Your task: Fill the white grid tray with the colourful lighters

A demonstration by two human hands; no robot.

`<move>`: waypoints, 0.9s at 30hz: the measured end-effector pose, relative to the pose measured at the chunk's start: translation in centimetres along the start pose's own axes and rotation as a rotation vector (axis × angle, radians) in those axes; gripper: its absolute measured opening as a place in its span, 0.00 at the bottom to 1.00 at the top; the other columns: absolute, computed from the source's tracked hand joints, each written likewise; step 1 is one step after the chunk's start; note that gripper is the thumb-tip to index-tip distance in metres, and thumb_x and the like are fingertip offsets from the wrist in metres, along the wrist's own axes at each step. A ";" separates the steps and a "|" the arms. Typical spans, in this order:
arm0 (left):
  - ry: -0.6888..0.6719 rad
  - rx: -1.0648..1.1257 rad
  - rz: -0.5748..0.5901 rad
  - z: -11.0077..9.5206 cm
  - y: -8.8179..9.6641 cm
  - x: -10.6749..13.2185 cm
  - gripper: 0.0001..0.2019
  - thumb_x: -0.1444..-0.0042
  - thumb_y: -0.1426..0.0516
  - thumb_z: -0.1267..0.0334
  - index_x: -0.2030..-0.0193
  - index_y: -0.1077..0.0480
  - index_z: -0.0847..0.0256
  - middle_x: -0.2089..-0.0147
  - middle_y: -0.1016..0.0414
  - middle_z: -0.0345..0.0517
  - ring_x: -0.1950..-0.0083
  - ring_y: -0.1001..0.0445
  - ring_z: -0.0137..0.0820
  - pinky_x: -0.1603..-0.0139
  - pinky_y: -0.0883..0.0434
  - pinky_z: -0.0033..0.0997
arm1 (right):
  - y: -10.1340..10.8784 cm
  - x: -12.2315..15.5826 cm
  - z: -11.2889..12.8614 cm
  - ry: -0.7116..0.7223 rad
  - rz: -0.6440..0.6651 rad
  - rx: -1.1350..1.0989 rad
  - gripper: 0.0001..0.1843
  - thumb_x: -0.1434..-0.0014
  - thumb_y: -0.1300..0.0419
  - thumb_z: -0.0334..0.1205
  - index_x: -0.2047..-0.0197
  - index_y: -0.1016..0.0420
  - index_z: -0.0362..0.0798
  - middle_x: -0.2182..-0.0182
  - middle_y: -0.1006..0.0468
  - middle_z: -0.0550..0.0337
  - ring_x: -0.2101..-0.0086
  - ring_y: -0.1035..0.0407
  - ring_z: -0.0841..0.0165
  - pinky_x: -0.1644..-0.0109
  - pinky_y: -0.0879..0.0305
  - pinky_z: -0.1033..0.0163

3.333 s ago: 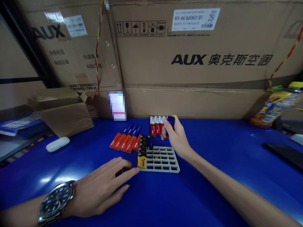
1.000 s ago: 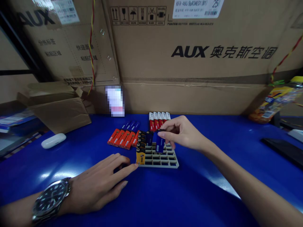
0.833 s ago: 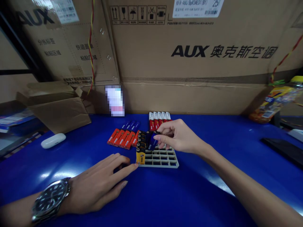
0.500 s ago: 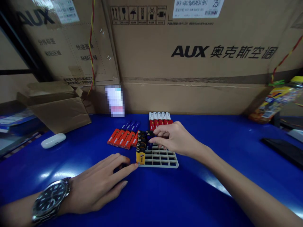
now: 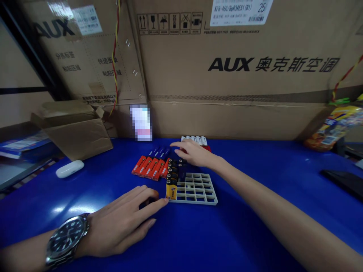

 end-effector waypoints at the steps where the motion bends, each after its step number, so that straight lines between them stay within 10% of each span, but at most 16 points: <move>1: -0.001 -0.001 0.004 0.0 0.0 0.0 0.19 0.37 0.54 0.67 0.39 0.44 0.63 0.52 0.35 0.53 0.58 0.36 0.36 0.58 0.29 0.38 | -0.7 -0.7 -0.1 0.022 0.026 0.057 0.21 0.35 0.52 0.43 0.42 0.31 0.48 0.66 0.24 0.51 0.63 0.33 0.62 0.56 0.40 0.56; 13: 0.010 -0.010 0.010 0.0 0.1 0.1 0.19 0.38 0.52 0.66 0.40 0.43 0.62 0.53 0.34 0.52 0.58 0.35 0.36 0.58 0.29 0.38 | -3.2 -2.4 -1.4 0.065 0.052 0.150 0.21 0.34 0.55 0.45 0.47 0.27 0.46 0.58 0.22 0.49 0.59 0.29 0.62 0.54 0.37 0.58; 20: 0.013 -0.015 0.021 0.0 0.0 0.1 0.19 0.37 0.53 0.66 0.39 0.44 0.63 0.52 0.35 0.52 0.57 0.36 0.37 0.58 0.29 0.39 | -3.2 -3.6 -1.4 -0.167 0.052 0.413 0.28 0.38 0.51 0.53 0.45 0.31 0.40 0.59 0.22 0.41 0.57 0.29 0.52 0.54 0.38 0.52; 27: 0.017 -0.015 0.040 0.1 -0.2 0.1 0.19 0.37 0.55 0.66 0.39 0.45 0.62 0.52 0.35 0.52 0.57 0.36 0.37 0.57 0.29 0.41 | -2.1 -4.1 -1.3 -0.496 0.088 0.189 0.26 0.50 0.41 0.45 0.50 0.30 0.39 0.65 0.22 0.45 0.66 0.28 0.58 0.68 0.39 0.60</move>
Point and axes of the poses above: each hand's wrist, its own x-axis away from the middle knuckle, its own y-axis out of the back of the hand, z = x × y, the point moved 7 cm from there along -x, towards the middle knuckle
